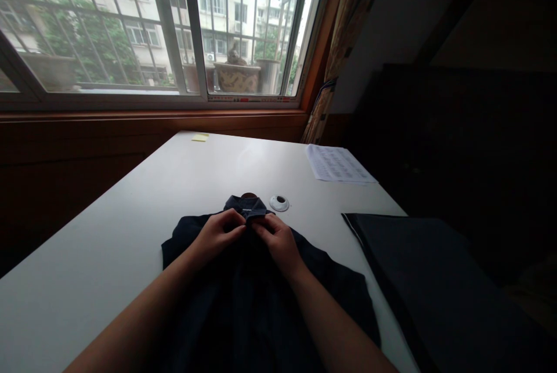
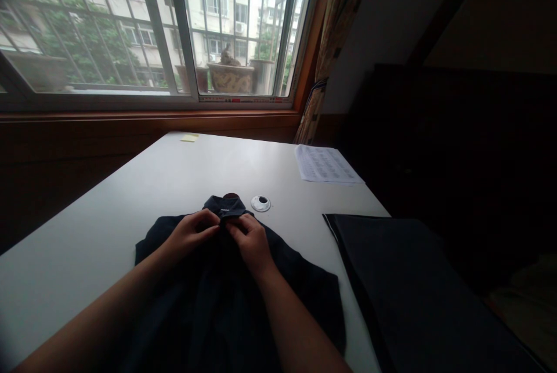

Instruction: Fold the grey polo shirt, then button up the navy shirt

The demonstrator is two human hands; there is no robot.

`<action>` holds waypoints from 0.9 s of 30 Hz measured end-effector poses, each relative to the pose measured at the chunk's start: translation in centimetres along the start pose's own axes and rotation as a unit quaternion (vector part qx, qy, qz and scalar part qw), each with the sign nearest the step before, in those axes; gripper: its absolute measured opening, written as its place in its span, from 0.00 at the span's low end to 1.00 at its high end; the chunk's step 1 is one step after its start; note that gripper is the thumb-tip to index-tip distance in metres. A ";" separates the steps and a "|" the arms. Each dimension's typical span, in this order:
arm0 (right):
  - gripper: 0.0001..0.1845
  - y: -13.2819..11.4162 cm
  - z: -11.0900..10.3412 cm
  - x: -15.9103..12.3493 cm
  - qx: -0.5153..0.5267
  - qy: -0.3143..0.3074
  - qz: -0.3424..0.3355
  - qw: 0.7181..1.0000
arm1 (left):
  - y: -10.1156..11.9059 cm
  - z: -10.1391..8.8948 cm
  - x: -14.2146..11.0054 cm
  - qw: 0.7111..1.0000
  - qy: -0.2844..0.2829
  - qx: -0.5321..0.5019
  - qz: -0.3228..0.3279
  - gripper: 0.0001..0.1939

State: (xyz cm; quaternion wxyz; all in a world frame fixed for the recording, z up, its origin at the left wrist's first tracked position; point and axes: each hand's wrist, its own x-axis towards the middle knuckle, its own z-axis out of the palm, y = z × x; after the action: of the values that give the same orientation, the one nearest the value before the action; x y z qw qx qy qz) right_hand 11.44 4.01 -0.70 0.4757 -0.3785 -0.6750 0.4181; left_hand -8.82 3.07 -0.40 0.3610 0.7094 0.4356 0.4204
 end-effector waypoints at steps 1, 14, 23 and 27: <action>0.08 0.1 0.0 0.0 0.004 -0.001 0.005 1.000 | 0.0 0.0 0.0 1.000 -0.001 -0.005 -0.002 0.10; 0.08 0.5 0.0 -0.1 0.041 -0.007 0.041 0.998 | -0.3 0.2 0.1 0.999 0.006 -0.034 -0.013 0.10; 0.08 0.5 0.1 -0.1 0.033 -0.005 0.048 0.998 | -0.2 0.1 0.1 0.999 0.000 -0.041 -0.015 0.11; 0.08 0.5 0.0 -0.2 0.021 0.000 0.041 0.999 | 0.0 0.1 0.1 0.999 0.000 -0.047 -0.017 0.11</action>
State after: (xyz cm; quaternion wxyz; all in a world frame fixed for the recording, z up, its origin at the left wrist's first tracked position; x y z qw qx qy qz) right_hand 11.50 4.03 -1.22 0.4660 -0.3956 -0.6500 0.4516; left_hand -8.66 3.18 -0.46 0.4008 0.6842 0.4275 0.4341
